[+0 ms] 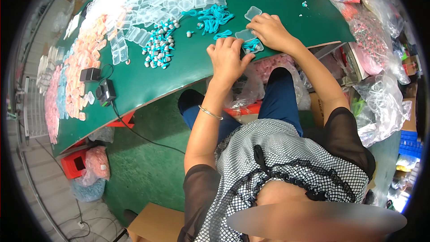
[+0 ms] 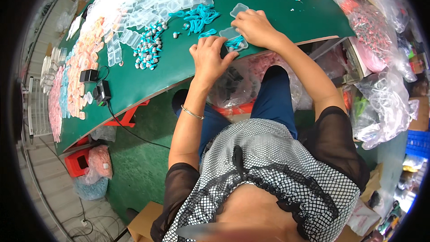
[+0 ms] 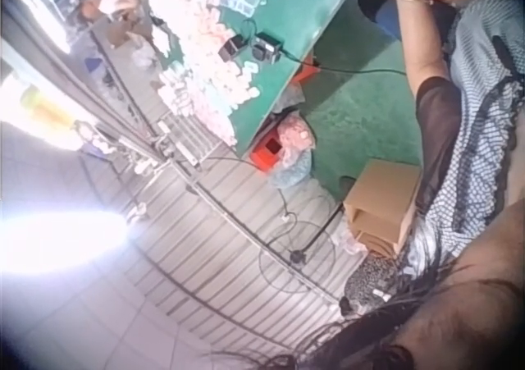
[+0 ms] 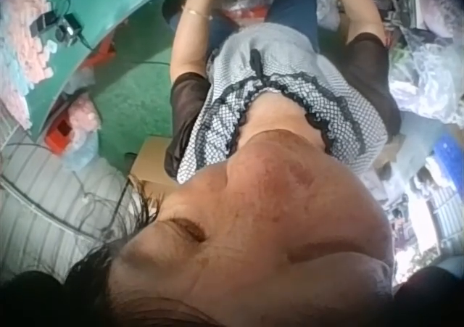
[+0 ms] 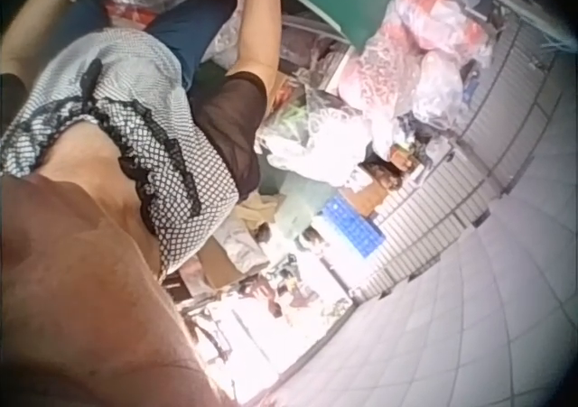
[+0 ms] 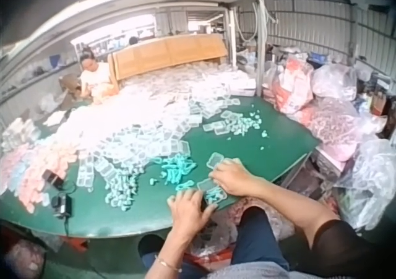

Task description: The person is sorting and placing small blue items into clear plastic cases at a workbench.

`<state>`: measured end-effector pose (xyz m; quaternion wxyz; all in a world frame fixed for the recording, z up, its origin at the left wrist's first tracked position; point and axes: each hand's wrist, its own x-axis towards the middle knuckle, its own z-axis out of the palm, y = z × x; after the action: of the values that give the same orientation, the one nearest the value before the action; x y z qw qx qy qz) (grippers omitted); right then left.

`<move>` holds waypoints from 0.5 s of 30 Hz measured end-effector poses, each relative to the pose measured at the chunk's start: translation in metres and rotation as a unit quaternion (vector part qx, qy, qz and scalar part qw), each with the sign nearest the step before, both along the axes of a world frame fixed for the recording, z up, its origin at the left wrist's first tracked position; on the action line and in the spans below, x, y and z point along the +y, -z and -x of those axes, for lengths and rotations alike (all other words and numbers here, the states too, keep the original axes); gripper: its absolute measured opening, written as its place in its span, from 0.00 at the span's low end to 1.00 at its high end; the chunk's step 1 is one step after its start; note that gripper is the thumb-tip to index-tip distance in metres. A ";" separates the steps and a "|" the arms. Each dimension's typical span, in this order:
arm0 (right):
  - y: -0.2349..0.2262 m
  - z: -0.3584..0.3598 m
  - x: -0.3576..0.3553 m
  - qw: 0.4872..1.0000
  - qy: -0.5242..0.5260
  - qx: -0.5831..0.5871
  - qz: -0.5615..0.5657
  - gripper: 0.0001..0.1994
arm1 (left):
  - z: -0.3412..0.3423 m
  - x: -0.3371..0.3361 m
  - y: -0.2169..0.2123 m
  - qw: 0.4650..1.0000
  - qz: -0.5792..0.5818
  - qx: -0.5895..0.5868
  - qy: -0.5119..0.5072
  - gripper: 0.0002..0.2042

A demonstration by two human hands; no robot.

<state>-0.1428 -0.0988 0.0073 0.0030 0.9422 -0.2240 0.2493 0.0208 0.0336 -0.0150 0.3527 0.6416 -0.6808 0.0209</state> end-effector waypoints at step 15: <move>0.000 0.026 0.036 0.984 -0.074 -0.128 -0.103 0.10 | 0.003 0.001 -0.004 0.998 0.000 0.064 -0.016 0.29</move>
<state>-0.1687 -0.0627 0.0070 -0.1414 0.9117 -0.1766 0.3431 0.0177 0.0346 -0.0111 0.3952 0.6526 -0.6463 -0.0142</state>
